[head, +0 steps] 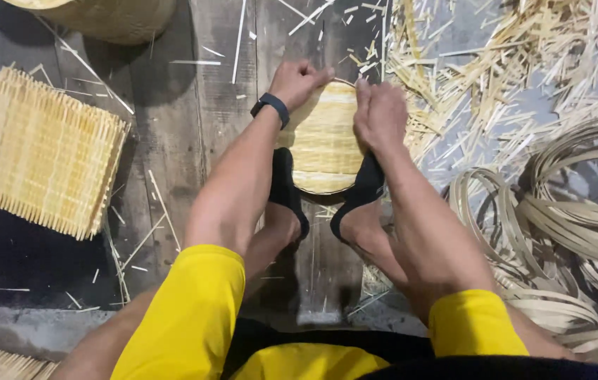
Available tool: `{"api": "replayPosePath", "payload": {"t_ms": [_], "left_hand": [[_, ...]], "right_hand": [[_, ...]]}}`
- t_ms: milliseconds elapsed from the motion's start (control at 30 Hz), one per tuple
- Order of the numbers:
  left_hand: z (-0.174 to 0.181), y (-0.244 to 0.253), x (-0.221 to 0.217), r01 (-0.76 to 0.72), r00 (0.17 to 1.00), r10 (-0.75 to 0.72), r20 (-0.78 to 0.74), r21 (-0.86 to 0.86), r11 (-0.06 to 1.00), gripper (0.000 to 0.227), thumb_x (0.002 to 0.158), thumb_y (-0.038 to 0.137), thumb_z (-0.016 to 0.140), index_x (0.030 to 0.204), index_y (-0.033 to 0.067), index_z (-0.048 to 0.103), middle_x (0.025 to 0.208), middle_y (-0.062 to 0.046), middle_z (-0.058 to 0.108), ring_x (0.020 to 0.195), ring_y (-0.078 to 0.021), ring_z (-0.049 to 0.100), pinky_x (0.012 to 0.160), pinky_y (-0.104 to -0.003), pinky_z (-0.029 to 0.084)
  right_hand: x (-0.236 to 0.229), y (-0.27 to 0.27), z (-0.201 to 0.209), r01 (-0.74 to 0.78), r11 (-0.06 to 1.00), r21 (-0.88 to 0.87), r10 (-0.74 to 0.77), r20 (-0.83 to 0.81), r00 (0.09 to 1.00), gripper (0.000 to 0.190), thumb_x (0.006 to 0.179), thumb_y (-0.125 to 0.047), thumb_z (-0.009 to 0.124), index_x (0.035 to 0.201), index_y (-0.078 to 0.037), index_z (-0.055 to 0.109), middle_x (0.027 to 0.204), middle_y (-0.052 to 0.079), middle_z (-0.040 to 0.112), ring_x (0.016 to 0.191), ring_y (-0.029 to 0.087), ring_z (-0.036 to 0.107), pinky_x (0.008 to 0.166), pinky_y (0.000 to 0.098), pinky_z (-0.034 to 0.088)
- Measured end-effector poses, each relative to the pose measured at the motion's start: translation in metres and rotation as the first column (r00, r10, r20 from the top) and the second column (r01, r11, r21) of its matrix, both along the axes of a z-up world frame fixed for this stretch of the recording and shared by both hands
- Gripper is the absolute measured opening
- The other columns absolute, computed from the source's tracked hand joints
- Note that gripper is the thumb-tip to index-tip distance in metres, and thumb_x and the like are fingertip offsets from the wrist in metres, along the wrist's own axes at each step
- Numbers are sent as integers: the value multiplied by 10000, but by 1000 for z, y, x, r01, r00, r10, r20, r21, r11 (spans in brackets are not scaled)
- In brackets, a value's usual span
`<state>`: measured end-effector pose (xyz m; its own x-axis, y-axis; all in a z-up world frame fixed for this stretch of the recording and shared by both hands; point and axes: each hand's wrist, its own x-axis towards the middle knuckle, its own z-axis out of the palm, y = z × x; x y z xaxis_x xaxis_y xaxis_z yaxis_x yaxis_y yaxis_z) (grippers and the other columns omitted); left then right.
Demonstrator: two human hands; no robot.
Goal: Assembling and trimming bamboo mats to fit circular sieve frames using a wooden mold and scissors.
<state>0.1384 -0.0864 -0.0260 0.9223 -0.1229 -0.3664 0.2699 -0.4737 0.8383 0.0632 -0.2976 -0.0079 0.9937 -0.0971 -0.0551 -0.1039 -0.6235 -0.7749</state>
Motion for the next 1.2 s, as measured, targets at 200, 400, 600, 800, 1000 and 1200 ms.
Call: {"api": "replayPosePath", "payload": {"t_ms": [200, 400, 600, 800, 1000, 1200], "left_hand": [[5, -3, -3, -20, 1000, 20, -10, -57, 998, 416, 832, 442, 802, 688, 74, 669, 663, -45, 681, 621, -132, 587, 599, -340, 491], [19, 16, -23, 170, 983, -160, 86, -121, 978, 510, 701, 358, 950, 1043, 73, 702, 941, -92, 748, 891, -197, 719, 833, -361, 568], [116, 26, -48, 185, 805, -158, 572, 11, 983, 482, 852, 312, 993, 1145, 64, 700, 1114, -99, 751, 1037, -224, 728, 926, -352, 604], [115, 12, -151, 330, 516, -585, 626, 484, 810, 372, 781, 96, 796, 1082, 96, 578, 1009, -141, 543, 952, -347, 562, 806, -460, 467], [58, 25, -238, 308, 659, -670, 343, 689, 656, 534, 778, 269, 843, 1207, 126, 560, 1225, -124, 540, 1135, -335, 538, 958, -449, 433], [92, -49, -161, -241, 930, 41, 366, 520, 820, 1158, 663, 670, 870, 1530, 97, 359, 1418, -353, 352, 1286, -537, 405, 1002, -636, 366]], "right_hand": [[15, -20, -43, -145, 989, -12, 142, -139, 980, 589, 1158, -457, 392, 933, 8, 674, 851, 279, 628, 832, 495, 566, 775, 537, 438], [14, -75, -57, -150, 987, 56, 159, -244, 957, 580, 1166, -467, 461, 1127, 87, 628, 1026, 344, 612, 1009, 511, 564, 856, 559, 455], [-63, -155, 217, -578, 661, -479, 159, -663, 731, 455, 1104, -422, 525, 1272, -36, 697, 1193, 252, 676, 1098, 386, 646, 963, 527, 504], [-270, -184, -37, -293, 885, -361, -92, -754, 651, 456, 1021, -392, 603, 1150, 23, 742, 1121, 289, 710, 1067, 448, 687, 981, 496, 534], [-381, -155, -87, 148, 898, -414, -386, -582, 716, 798, 694, -261, 859, 1249, 184, 496, 1163, 387, 622, 1130, 512, 606, 975, 501, 483], [-399, -175, -71, 309, 881, -357, -472, -649, 596, 816, 734, -343, 903, 1249, 155, 513, 1131, 347, 638, 1076, 444, 639, 941, 468, 512]]}}
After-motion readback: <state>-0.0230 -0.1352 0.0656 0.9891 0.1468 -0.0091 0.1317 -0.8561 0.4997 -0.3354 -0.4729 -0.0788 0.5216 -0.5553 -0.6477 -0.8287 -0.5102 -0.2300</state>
